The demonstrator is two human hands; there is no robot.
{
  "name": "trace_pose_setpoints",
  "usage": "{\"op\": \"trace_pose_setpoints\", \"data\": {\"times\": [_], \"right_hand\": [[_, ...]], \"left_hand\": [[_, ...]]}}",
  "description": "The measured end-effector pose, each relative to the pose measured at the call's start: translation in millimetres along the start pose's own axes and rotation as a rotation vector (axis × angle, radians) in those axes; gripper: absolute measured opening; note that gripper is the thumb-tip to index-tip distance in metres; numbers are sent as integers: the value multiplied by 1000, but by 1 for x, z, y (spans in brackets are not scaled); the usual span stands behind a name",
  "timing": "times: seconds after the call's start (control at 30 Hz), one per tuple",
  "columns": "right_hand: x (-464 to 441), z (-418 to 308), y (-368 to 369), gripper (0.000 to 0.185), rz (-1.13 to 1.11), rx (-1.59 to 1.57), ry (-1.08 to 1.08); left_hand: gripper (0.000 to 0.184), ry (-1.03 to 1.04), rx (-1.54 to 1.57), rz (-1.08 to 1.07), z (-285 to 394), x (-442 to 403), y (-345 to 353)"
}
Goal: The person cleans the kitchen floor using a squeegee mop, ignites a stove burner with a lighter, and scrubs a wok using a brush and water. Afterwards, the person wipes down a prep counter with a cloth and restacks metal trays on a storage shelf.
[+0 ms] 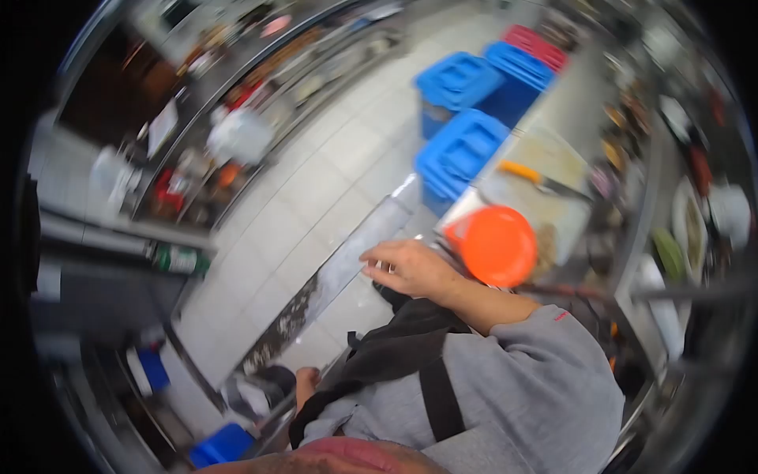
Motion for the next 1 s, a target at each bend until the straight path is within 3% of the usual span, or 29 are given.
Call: {"op": "trace_pose_setpoints", "data": {"times": [0.03,0.07,0.1,0.13,0.27,0.33,0.47,0.53,0.57,0.63,0.73,0.83,0.9,0.93,0.97,1.0], "right_hand": [[-33,-5,9,18,8,-15,-66],[-66,-9,19,17,-16,-4,-91],[-97,-19,33,16,-52,5,-124],[-125,-27,48,15,-89,-4,-127],[-198,-73,135,14,-359,-61,-265],[-210,-93,175,13,-453,-94,-337],[-209,-147,272,13,-739,-88,-440],[-221,-161,293,13,-730,-99,-490],[-232,-169,299,14,-698,-108,-529],[-270,-158,305,15,-625,-72,-396],[-339,-81,316,16,-522,-90,-216],[-387,23,319,21,-416,110,-45],[-399,152,310,21,-358,573,-144],[-388,222,299,20,-410,779,-94],[-370,324,282,19,-408,930,-216],[-342,396,256,19,-204,1107,-235]], "left_hand": [[34,318,-590,224,44,16,-17],[39,21,-208,-120,-2,-1,1],[33,5,131,-9,3,8,-5],[30,-86,92,-24,39,41,-33],[31,-337,670,214,17,42,-38],[37,-347,574,263,29,50,-64],[34,-419,663,269,30,50,-99],[30,-470,732,9,22,37,-91],[30,-445,616,-11,13,23,-95],[30,-396,463,-47,4,5,-107],[31,-408,490,34,-34,-43,-119],[28,-240,159,144,-36,-70,-195],[29,-182,177,197,-33,-77,-237],[29,-168,247,183,-33,-76,-259],[29,-192,247,200,-35,-74,-284],[28,-202,337,270,-38,-72,-310]]}}
Point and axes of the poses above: each hand's wrist, its own x-axis away from the middle knuckle, its own y-axis out of the palm, z = x × y, the point moved 10 cm from there along -x, towards the middle knuckle, and after that the axes turned 1 degree about y, right-handed, at the moved point
